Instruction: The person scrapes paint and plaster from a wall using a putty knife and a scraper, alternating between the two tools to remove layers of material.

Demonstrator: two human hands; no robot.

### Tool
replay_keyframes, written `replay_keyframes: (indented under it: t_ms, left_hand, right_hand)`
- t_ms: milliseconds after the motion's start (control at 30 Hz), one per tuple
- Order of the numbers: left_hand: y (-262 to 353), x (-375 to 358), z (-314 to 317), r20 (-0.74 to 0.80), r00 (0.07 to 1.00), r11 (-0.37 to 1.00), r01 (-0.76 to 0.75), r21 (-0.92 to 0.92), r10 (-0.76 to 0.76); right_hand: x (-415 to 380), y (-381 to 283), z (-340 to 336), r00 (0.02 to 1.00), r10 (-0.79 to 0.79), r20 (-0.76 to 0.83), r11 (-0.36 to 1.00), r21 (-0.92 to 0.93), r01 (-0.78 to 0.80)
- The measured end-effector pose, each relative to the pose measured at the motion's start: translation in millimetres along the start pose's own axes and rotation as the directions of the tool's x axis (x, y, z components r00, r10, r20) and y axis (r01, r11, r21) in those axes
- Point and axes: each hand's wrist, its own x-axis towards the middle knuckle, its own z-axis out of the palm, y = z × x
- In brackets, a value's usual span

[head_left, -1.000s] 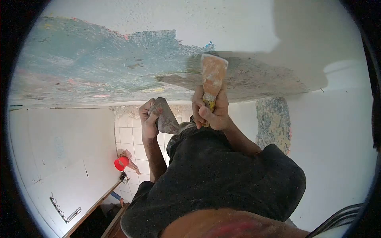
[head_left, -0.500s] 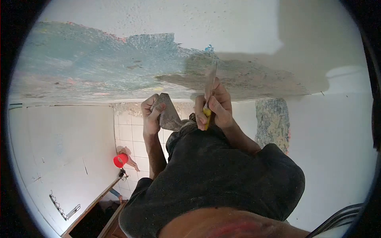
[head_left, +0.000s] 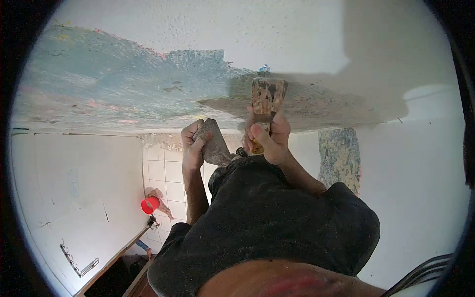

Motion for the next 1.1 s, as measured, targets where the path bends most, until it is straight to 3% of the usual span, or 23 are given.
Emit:
replay_keyframes:
  t_ms: [133,233,333,533,633,733,833,1100]
  left_hand:
    - [2,-2,2,0.004,1.000,1.000,0.021,-0.022,-0.021]
    - [1,-3,1,0.008,1.000,1.000,0.012,-0.008,-0.012]
    - [1,-6,1,0.014,1.000,1.000,0.003,-0.003,-0.003]
    - [3,-13,2,0.019,1.000,1.000,0.011,-0.010,-0.011]
    - [1,-19,1,0.021,1.000,1.000,0.022,-0.014,-0.021]
    - [6,-18,4,0.027,1.000,1.000,0.015,-0.026,-0.014]
    - [0,-21,0,0.022,1.000,0.999,-0.004,-0.045,0.005]
    - [-4,-22,-1,0.007,1.000,0.998,-0.009,-0.057,0.010]
  right_hand:
    - [-7,1,-1,0.998,0.015,0.067,0.996,-0.084,-0.009]
    - [-8,2,-3,0.998,-0.059,-0.026,0.989,-0.137,0.055]
    - [1,-8,-4,0.999,0.041,-0.023,0.959,-0.280,-0.046]
    - [-5,-18,17,0.982,0.135,-0.130,0.991,0.013,-0.135]
    - [2,-33,26,0.978,0.169,-0.126,0.985,0.064,-0.162]
    - [-3,-33,27,0.977,0.151,-0.152,0.986,-0.040,-0.159]
    - [10,-49,29,0.955,0.274,-0.111,0.960,-0.016,-0.278]
    - [10,-52,33,0.936,0.335,-0.112,0.939,-0.047,-0.342]
